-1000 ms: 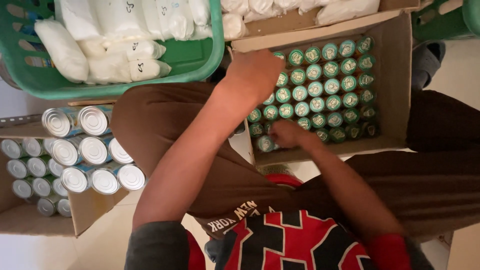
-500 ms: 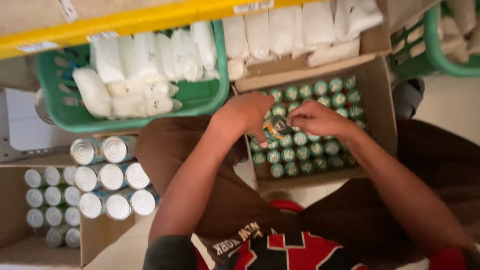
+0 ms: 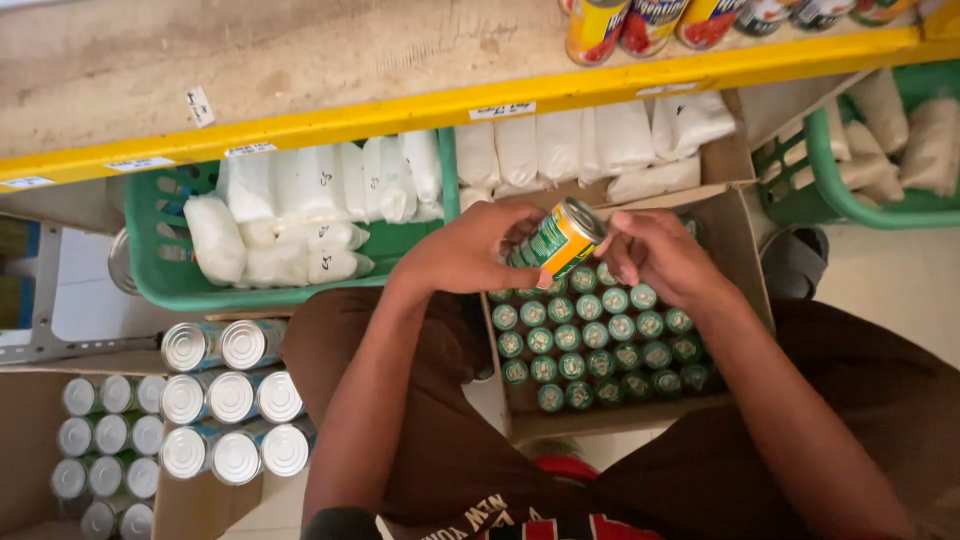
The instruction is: Organize and stock canned goods onto store shelves from a box on the floor.
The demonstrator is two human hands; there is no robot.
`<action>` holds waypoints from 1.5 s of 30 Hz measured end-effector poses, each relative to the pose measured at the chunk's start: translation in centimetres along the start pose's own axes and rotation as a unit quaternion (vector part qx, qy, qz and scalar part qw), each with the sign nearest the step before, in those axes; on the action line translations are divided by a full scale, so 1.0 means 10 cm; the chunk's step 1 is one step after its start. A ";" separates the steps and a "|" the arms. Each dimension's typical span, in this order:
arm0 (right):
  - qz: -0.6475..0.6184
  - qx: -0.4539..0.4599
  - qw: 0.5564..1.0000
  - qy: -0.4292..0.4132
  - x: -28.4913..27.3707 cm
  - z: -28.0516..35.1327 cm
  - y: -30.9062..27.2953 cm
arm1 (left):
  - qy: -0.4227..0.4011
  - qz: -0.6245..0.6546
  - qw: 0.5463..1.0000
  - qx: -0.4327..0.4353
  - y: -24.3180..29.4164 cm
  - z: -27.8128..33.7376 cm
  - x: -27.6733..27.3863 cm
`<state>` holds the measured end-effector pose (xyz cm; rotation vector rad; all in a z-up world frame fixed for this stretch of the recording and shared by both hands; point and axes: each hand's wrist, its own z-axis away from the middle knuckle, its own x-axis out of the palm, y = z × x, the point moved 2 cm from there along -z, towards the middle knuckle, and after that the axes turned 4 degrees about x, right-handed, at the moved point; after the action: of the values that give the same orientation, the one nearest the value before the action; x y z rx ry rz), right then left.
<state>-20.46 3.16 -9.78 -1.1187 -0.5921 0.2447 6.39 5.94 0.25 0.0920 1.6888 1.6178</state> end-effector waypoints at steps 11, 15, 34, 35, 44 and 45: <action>0.023 -0.124 0.991 -0.051 0.26 0.23 -0.35 | -0.038 0.335 0.937 0.087 -0.11 -0.19 0.12; 0.049 -0.115 0.992 -0.017 0.29 0.22 -0.34 | -0.026 0.309 0.946 0.090 -0.17 -0.21 0.16; 0.007 -0.193 0.979 0.060 0.40 0.17 -0.45 | 0.050 0.255 0.960 0.105 0.09 -0.26 0.14; 0.006 -0.208 0.977 0.053 0.40 0.17 -0.46 | 0.058 0.234 0.965 0.108 0.10 -0.26 0.11; 0.073 -0.221 0.967 0.106 0.27 0.01 -0.41 | 0.215 0.012 0.965 0.151 0.50 -0.14 0.03; 0.076 -0.233 0.964 0.104 0.29 -0.01 -0.49 | 0.218 0.004 0.963 0.160 0.54 -0.13 0.00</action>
<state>-18.55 2.33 -4.45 -1.6266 -0.3831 0.1191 3.21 5.85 4.79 -0.1073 2.2822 1.4265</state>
